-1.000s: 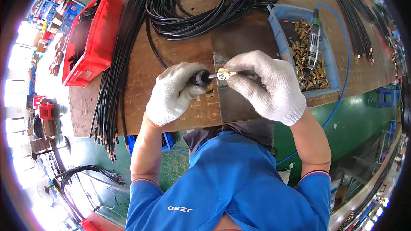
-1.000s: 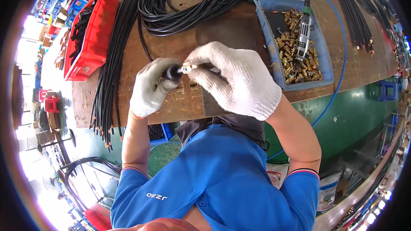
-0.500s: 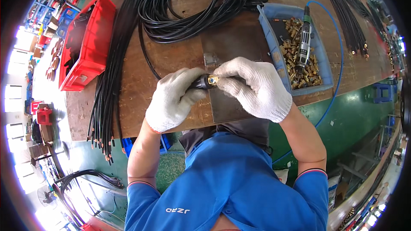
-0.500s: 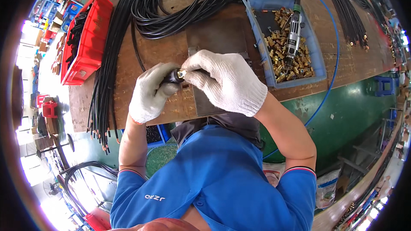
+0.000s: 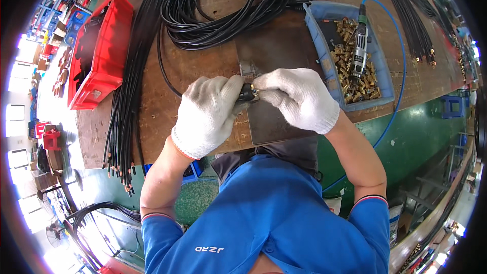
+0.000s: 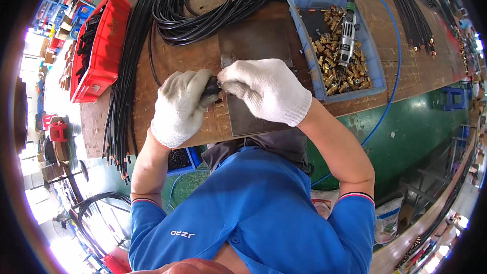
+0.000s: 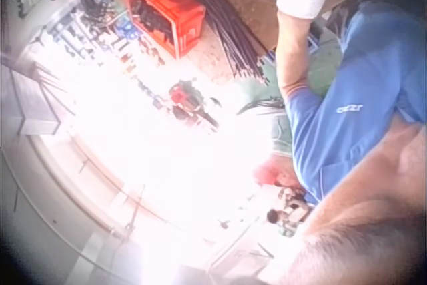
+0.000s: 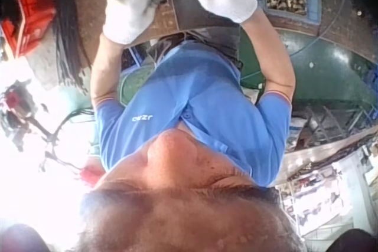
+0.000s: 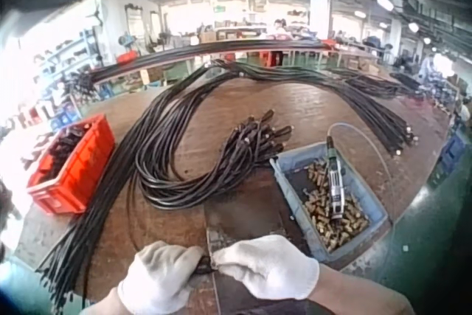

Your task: The person inserts brass connectors into the ends of black cables and secures them using a pneumatic crimping tool. After crimping, the person slides black plastic sleeves over the connectors and places the finished cables into a red bin.

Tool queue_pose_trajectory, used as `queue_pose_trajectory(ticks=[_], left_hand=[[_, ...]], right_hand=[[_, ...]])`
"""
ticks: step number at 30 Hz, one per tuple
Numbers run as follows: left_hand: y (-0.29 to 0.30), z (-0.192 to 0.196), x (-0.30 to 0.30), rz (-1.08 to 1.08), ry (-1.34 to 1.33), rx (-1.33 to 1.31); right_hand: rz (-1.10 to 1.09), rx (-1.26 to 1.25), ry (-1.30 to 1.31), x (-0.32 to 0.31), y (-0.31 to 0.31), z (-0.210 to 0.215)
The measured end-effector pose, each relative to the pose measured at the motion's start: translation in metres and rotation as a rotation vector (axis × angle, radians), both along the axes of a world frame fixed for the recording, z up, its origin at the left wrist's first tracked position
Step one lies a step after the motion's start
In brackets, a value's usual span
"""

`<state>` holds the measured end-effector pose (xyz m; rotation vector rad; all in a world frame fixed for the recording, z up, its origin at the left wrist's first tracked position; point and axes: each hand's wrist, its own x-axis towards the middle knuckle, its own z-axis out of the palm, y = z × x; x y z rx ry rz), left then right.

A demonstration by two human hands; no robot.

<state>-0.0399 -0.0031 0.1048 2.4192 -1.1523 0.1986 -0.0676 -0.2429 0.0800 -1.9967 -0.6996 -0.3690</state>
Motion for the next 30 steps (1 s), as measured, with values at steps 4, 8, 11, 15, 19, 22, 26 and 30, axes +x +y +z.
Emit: queue_pose_trajectory(ticks=[4, 8, 11, 15, 19, 22, 26, 30], left_hand=[[0.0, -0.009, 0.004, -0.017, 0.046, -0.033], [0.0, -0.013, 0.014, 0.026, 0.091, 0.015], [-0.002, -0.006, 0.021, 0.042, 0.133, 0.019], [-0.013, -0.001, 0.028, 0.107, -0.039, -0.135], [0.005, -0.011, 0.016, 0.175, -0.101, -0.353], [0.003, -0.051, 0.031, 0.26, 0.406, -0.639], [-0.04, -0.037, 0.087, -0.15, 0.948, -1.146], [-0.066, -0.051, 0.139, -0.151, 1.081, -1.308]], right_hand=[[0.019, -0.025, 0.027, 0.005, -0.001, -0.007], [-0.002, 0.077, 0.295, 0.01, 0.003, -0.014], [-0.024, 0.221, 0.467, 0.015, 0.014, -0.007], [-0.185, 0.289, 0.445, 0.029, 0.032, -0.005], [-0.29, 0.645, 0.601, 0.048, 0.019, -0.01], [-0.173, 0.983, 0.815, 0.053, 0.02, -0.009], [-0.037, 1.124, 0.898, 0.061, 0.039, -0.014], [-0.411, 0.93, 0.669, 0.102, 0.02, -0.059]])
